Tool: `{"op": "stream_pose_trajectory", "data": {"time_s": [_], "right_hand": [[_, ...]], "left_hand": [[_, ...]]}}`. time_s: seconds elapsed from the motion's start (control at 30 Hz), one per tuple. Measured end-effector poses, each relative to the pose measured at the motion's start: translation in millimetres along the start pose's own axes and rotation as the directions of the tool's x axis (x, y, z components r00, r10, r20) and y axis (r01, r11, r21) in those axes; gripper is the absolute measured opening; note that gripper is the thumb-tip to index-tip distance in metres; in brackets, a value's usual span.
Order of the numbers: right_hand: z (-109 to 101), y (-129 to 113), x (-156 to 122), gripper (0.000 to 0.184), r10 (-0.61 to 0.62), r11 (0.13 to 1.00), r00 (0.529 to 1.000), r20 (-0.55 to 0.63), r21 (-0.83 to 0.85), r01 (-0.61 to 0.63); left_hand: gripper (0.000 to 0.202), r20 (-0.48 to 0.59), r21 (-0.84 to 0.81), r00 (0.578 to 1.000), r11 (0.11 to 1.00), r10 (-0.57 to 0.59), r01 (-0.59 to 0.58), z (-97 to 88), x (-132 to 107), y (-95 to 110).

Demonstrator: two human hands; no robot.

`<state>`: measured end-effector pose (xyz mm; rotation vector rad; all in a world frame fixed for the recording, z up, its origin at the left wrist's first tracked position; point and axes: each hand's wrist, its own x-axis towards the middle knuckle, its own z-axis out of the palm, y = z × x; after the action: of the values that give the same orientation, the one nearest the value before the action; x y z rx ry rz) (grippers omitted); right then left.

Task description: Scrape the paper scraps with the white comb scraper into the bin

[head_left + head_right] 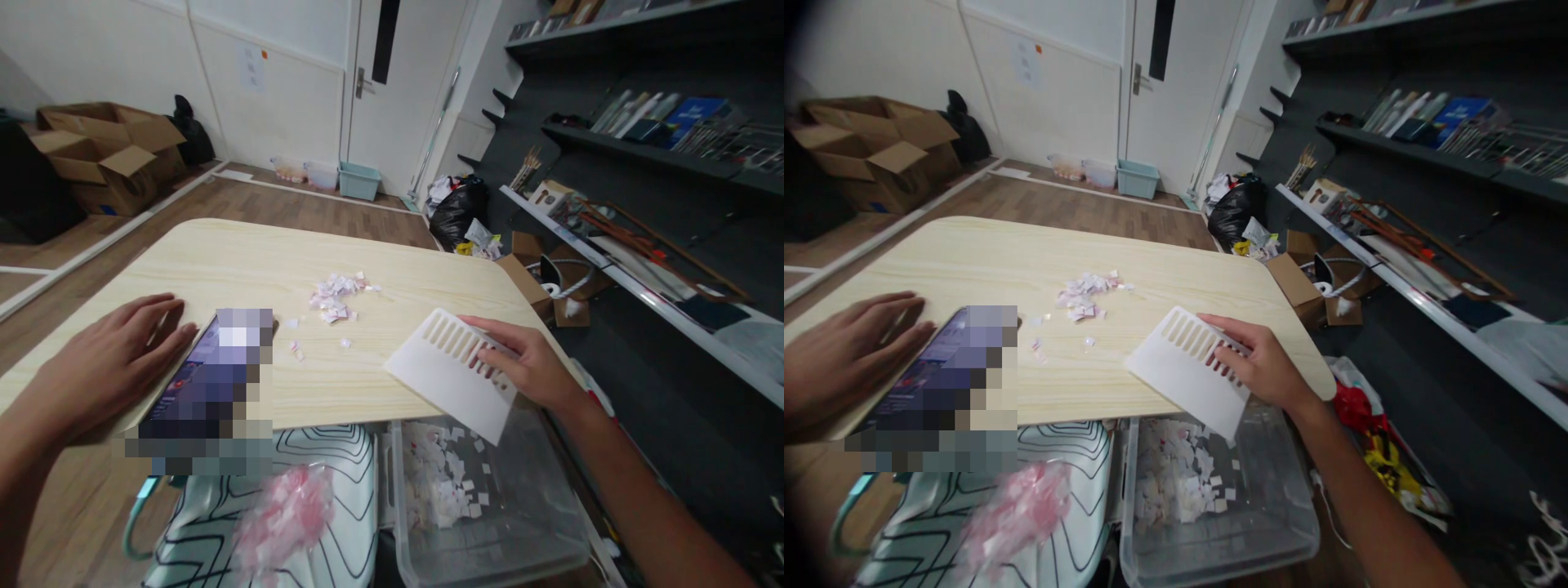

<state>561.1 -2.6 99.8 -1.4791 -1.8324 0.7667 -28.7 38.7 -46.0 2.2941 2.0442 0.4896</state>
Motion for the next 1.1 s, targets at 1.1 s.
{"op": "stream_pose_trajectory", "data": {"time_s": [1.1], "right_hand": [[17,21,69,0.055,0.184,0.957,0.981,0.064,0.216,-0.194]], "left_hand": [[0.072,-0.016,-0.446,0.981,0.877,0.192,-0.178,-23.5,-22,15]]}}
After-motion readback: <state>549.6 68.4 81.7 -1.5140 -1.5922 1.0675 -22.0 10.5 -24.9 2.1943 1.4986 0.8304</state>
